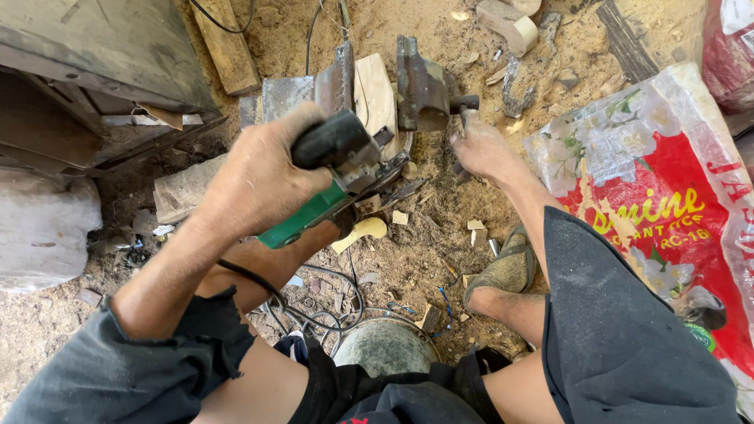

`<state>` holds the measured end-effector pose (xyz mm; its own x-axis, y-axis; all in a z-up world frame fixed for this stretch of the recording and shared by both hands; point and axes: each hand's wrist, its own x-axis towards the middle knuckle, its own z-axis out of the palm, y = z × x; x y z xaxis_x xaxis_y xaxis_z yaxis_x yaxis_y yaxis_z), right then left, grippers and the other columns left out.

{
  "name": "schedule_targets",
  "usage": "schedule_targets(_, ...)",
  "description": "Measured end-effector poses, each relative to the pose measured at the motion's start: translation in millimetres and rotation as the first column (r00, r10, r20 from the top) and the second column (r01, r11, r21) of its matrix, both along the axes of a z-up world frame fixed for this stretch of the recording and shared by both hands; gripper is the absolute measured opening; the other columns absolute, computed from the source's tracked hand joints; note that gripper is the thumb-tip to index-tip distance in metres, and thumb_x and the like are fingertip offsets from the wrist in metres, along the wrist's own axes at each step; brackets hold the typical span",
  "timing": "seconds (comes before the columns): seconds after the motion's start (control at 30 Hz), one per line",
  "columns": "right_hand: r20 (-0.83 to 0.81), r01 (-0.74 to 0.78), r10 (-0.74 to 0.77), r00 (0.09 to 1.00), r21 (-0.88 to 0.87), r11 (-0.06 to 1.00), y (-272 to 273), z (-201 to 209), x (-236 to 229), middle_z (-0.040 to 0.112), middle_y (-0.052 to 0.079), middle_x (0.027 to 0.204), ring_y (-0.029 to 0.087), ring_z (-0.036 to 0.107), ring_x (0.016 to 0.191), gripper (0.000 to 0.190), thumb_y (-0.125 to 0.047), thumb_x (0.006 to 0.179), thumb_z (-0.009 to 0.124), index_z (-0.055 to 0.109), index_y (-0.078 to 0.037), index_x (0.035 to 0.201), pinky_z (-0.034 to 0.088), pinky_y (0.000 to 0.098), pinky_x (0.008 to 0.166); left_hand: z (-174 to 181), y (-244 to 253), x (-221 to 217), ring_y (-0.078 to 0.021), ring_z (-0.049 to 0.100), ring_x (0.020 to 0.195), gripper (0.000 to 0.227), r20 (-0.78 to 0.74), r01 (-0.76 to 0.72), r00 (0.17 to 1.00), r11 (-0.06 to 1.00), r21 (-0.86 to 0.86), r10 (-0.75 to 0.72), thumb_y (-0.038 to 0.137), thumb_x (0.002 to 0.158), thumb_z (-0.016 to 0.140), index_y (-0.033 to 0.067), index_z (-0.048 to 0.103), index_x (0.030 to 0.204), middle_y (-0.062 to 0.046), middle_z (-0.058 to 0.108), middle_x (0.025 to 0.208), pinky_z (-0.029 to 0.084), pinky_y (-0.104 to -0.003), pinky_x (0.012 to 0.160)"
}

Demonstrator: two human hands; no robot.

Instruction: The person uses a jigsaw to cut a piece of wood clamped in a vise, then uses a chisel to refine the shape. The person repeatedly adjusts the wood and continues cutting and chiseling to shape the piece.

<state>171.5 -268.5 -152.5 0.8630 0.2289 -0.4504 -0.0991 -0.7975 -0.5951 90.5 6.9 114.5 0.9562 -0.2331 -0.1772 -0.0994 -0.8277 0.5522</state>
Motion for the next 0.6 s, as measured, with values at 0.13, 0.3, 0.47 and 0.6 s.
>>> schedule_targets(0.13,-0.002,0.009,-0.009,1.000,0.000,1.000,5,8,0,0.064,0.035,0.109,0.042,0.070,0.098,0.062,-0.017,0.104,0.051,0.024,0.013,0.150,0.060,0.0464,0.084,0,1,1,-0.0301,0.075,0.071,0.034,-0.013,-0.005,1.000,1.000,0.000,0.005,0.011,0.077,0.071,0.0083,0.064,0.110,-0.018,0.070,0.076,0.055,-0.043,0.068)
schedule_targets(0.3,-0.087,0.042,-0.041,0.995,0.013,0.999,8,24,-3,0.067,0.025,0.102,0.029,0.068,0.086,0.056,-0.012,0.103,0.049,0.028,0.003,0.153,0.061,0.0393,0.071,0,-1,1,-0.0301,0.075,0.072,0.034,-0.004,0.009,1.000,1.000,0.011,-0.009,0.011,0.076,0.072,0.0079,0.064,0.110,-0.018,0.071,0.077,0.056,-0.042,0.069)
schedule_targets(0.47,-0.231,0.157,-0.126,0.965,0.119,0.980,12,42,-9,0.063,0.018,0.101,0.023,0.066,0.065,0.054,-0.009,0.102,0.046,0.032,-0.008,0.154,0.060,0.0358,0.054,-1,-2,0,-0.0292,0.075,0.071,0.035,-0.010,-0.014,1.000,1.000,0.027,0.015,0.012,0.078,0.072,0.0077,0.064,0.111,-0.018,0.071,0.077,0.056,-0.043,0.070)
schedule_targets(0.6,-0.161,0.097,-0.085,0.983,0.070,0.993,12,38,-7,0.066,0.021,0.100,0.020,0.065,0.067,0.052,-0.009,0.103,0.048,0.034,-0.004,0.153,0.058,0.0306,0.052,-1,0,0,-0.0279,0.075,0.071,0.035,-0.031,-0.034,0.999,0.999,0.026,0.035,0.012,0.078,0.072,0.0082,0.064,0.112,-0.017,0.072,0.077,0.056,-0.043,0.070)
